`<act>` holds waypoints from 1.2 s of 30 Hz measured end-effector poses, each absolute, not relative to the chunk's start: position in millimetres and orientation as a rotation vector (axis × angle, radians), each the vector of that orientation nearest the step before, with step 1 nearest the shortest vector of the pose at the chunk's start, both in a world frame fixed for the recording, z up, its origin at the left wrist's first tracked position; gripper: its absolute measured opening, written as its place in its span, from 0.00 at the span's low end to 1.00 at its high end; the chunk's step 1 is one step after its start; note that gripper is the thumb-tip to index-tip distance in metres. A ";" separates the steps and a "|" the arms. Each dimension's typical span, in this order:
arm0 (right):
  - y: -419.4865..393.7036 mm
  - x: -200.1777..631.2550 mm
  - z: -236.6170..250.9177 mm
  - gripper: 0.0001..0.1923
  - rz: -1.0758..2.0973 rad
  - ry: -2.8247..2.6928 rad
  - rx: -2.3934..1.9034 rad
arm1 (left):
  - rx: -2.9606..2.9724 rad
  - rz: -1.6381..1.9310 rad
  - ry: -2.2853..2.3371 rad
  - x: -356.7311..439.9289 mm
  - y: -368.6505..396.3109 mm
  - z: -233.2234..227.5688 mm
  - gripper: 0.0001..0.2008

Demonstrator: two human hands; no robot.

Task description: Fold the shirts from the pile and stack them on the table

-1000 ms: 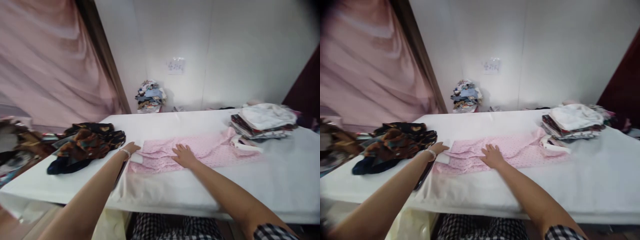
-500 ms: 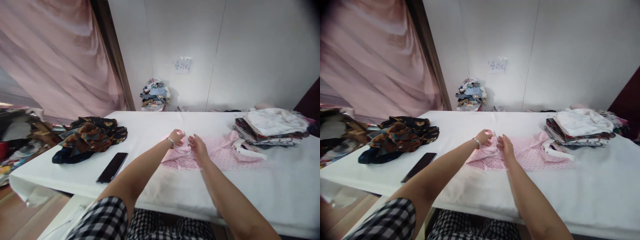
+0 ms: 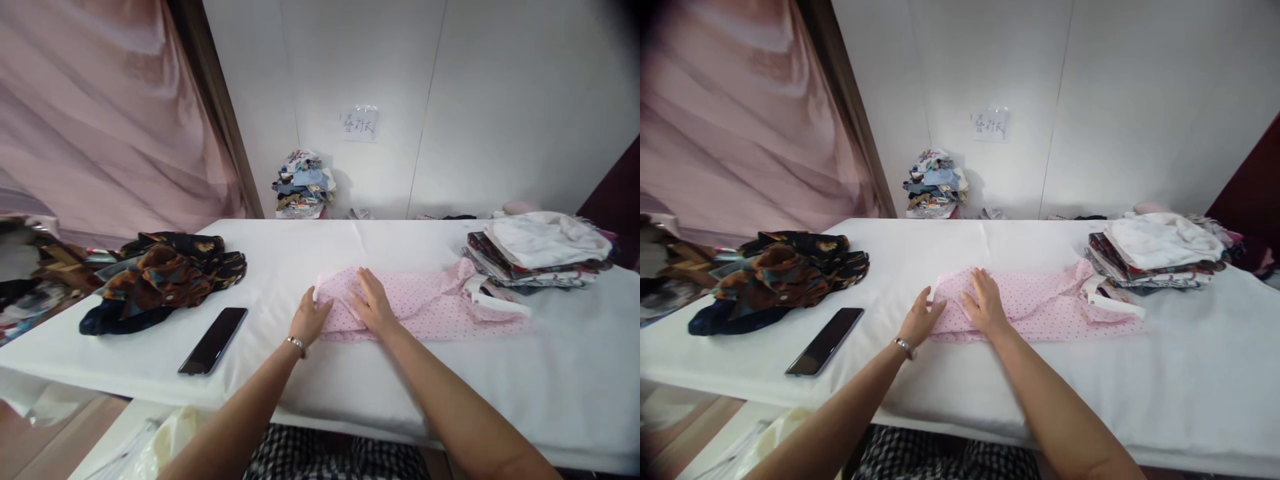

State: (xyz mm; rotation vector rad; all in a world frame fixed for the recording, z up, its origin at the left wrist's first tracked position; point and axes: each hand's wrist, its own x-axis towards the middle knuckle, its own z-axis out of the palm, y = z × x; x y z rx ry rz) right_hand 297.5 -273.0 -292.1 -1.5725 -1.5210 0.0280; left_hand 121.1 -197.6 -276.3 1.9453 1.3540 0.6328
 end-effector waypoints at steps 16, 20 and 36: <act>-272.3 269.9 -258.9 0.29 0.042 -1.794 -1.911 | 1.919 0.478 1.347 107.9 -203.1 -285.9 0.37; -262.6 265.2 -273.6 0.34 0.269 -1.866 -2.022 | 1.874 0.329 1.364 116.5 -178.4 -276.8 0.28; -280.9 268.3 -289.8 0.33 0.846 -1.341 -1.611 | 2.128 0.304 1.489 63.7 -154.0 -266.2 0.05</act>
